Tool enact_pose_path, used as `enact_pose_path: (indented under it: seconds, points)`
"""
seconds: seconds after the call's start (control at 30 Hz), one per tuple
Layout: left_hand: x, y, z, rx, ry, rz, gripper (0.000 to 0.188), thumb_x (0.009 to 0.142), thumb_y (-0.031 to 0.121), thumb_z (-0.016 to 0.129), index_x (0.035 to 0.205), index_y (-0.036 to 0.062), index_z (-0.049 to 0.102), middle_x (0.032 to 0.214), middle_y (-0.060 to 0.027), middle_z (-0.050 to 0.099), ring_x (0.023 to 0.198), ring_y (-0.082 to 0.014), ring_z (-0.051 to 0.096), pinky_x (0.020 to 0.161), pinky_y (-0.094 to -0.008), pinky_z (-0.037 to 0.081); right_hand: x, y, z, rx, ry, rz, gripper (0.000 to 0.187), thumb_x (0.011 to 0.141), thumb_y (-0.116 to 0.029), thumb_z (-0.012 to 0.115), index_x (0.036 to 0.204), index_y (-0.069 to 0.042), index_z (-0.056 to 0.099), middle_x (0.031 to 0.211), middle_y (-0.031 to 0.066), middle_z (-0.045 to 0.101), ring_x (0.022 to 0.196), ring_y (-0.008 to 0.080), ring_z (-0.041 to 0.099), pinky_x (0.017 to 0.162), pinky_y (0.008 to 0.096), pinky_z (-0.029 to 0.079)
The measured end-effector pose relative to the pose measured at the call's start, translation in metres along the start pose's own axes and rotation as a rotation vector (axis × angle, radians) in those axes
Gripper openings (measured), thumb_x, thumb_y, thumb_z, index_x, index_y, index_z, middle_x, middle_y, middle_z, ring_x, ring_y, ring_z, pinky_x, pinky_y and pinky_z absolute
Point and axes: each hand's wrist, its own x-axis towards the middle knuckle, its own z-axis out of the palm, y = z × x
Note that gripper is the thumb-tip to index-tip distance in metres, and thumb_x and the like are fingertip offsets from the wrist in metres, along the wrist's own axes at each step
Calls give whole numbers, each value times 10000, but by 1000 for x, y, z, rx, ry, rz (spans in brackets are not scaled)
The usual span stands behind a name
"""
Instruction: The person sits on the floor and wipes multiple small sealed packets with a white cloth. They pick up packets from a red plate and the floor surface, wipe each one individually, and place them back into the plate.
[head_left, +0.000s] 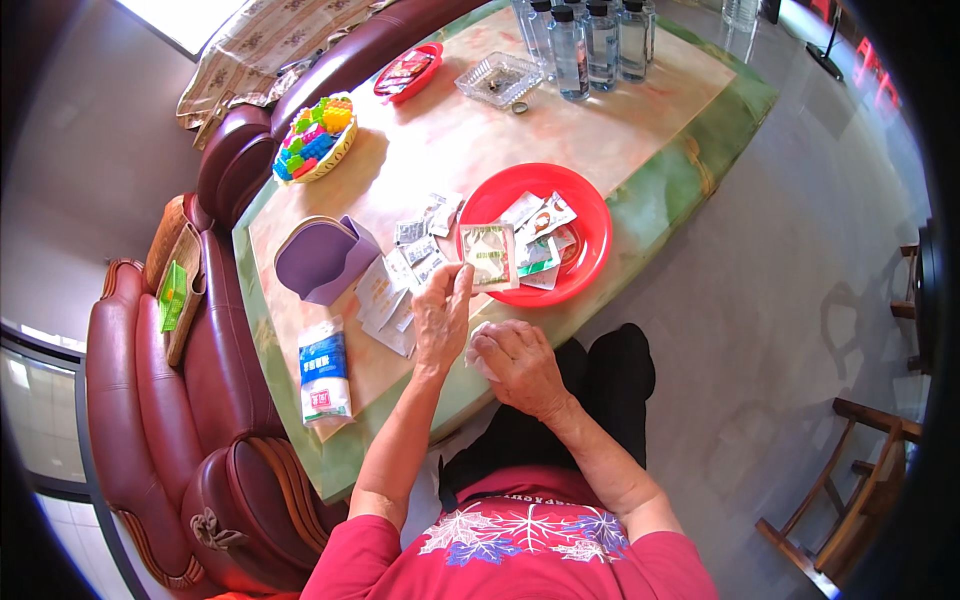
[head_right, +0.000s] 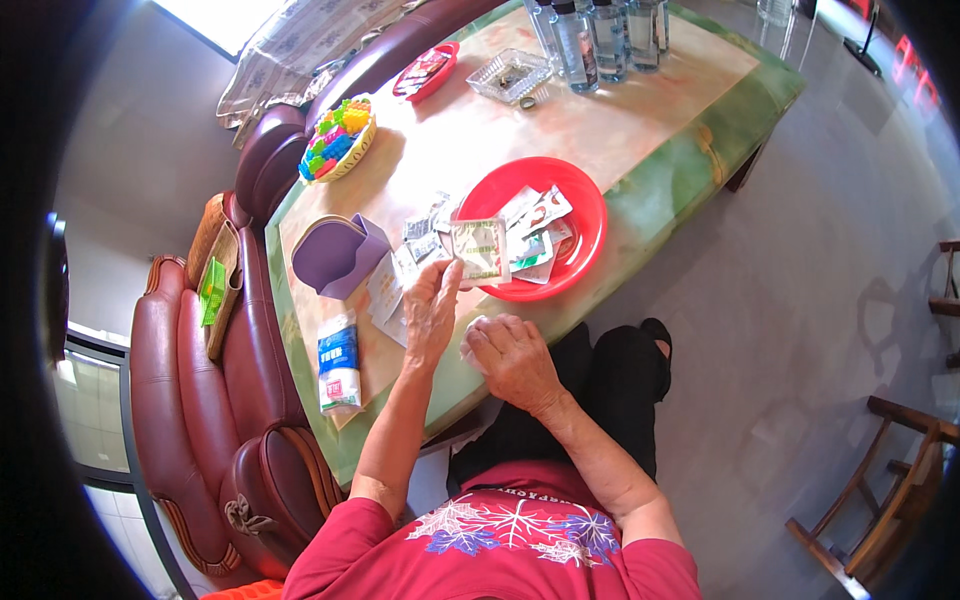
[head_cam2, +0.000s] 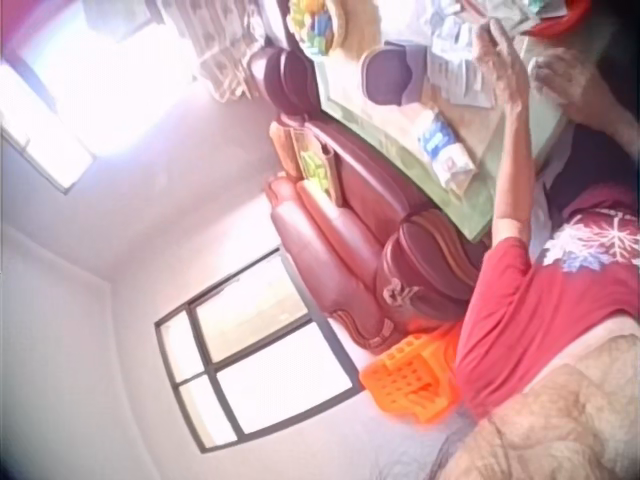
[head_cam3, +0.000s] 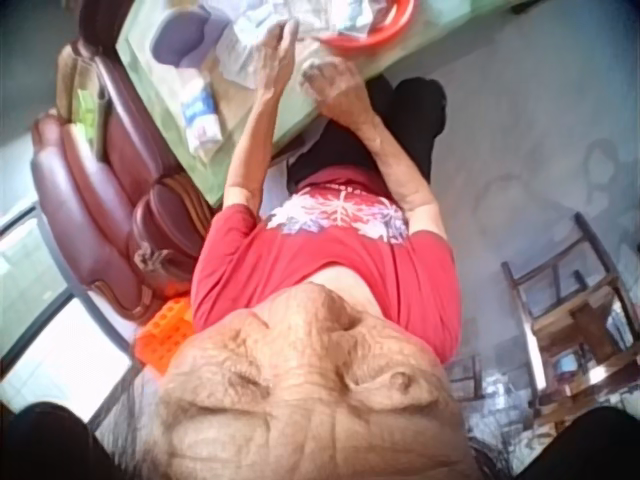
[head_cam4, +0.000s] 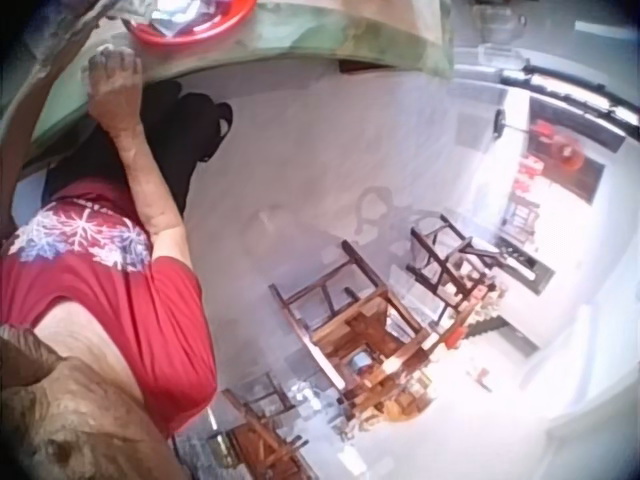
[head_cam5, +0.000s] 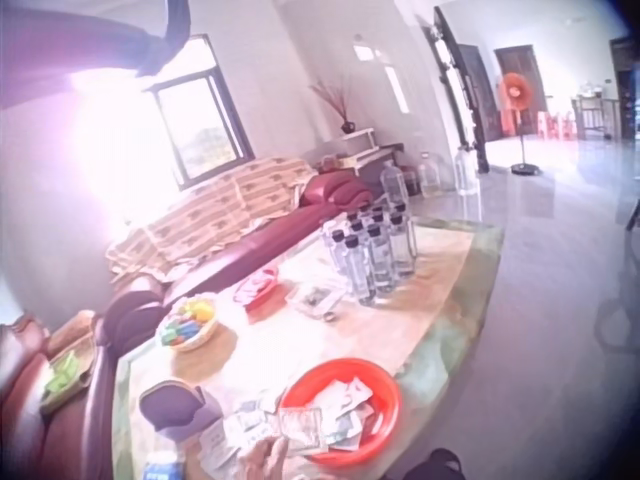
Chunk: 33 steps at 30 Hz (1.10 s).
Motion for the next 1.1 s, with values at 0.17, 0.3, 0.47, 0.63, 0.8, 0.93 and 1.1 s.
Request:
enact_pose_path:
  seconds: [0.17, 0.3, 0.47, 0.63, 0.8, 0.93, 1.1]
  points:
    - [18, -9, 21, 121, 122, 126, 215, 941, 213, 648, 1002, 11, 688, 733, -104, 684, 620, -116, 591, 601, -305, 477, -2, 2, 3, 7, -1, 2, 259, 824, -192, 657, 1049, -64, 655, 1081, 90, 647, 998, 283, 596, 838, 396, 477]
    - [17, 5, 26, 185, 128, 101, 210, 938, 202, 650, 997, 6, 690, 736, -118, 681, 614, -151, 602, 598, -323, 491, -2, 0, 2, -22, -7, 19, 256, 824, -201, 661, 1043, -68, 659, 1079, 78, 650, 1006, 279, 596, 845, 393, 475]
    - [19, -3, 28, 187, 175, 173, 260, 889, 133, 692, 1117, 24, 631, 829, -122, 652, 662, -220, 606, 642, -358, 502, 1, -1, 2, -36, -8, 14, 254, 822, -212, 668, 1037, -77, 656, 1076, 66, 650, 1008, 269, 597, 844, 387, 466]
    - [1, -1, 1, 457, 303, 349, 352, 837, 140, 727, 1164, 50, 635, 1121, -147, 598, 987, -288, 586, 853, -389, 477, 0, -1, 2, 2, -17, 22, 255, 802, -173, 674, 1037, -79, 646, 1094, 63, 634, 1013, 274, 586, 861, 398, 454]
    - [-8, -39, -44, 761, 444, 340, 437, 790, 190, 753, 1189, 62, 630, 1203, -153, 583, 1114, -353, 536, 956, -448, 439, 0, 0, 1, 41, -31, 12, 333, 762, -134, 692, 1084, -74, 630, 1116, 69, 621, 1024, 289, 567, 880, 406, 452]
    - [-12, -66, -69, 660, 321, 247, 327, 815, 143, 719, 1127, 54, 676, 1138, -128, 640, 1040, -331, 602, 901, -436, 483, -1, 0, 1, 31, -31, -4, 360, 752, -120, 693, 1101, -71, 620, 1116, 75, 618, 1024, 293, 560, 894, 412, 452]
    - [-24, -64, -80, 571, 390, 311, 172, 867, 92, 665, 1025, 41, 711, 1032, -136, 674, 958, -333, 632, 832, -399, 516, -2, 0, 3, 9, -44, -12, 370, 745, -111, 693, 1105, -69, 618, 1112, 83, 614, 1012, 298, 557, 901, 415, 453]
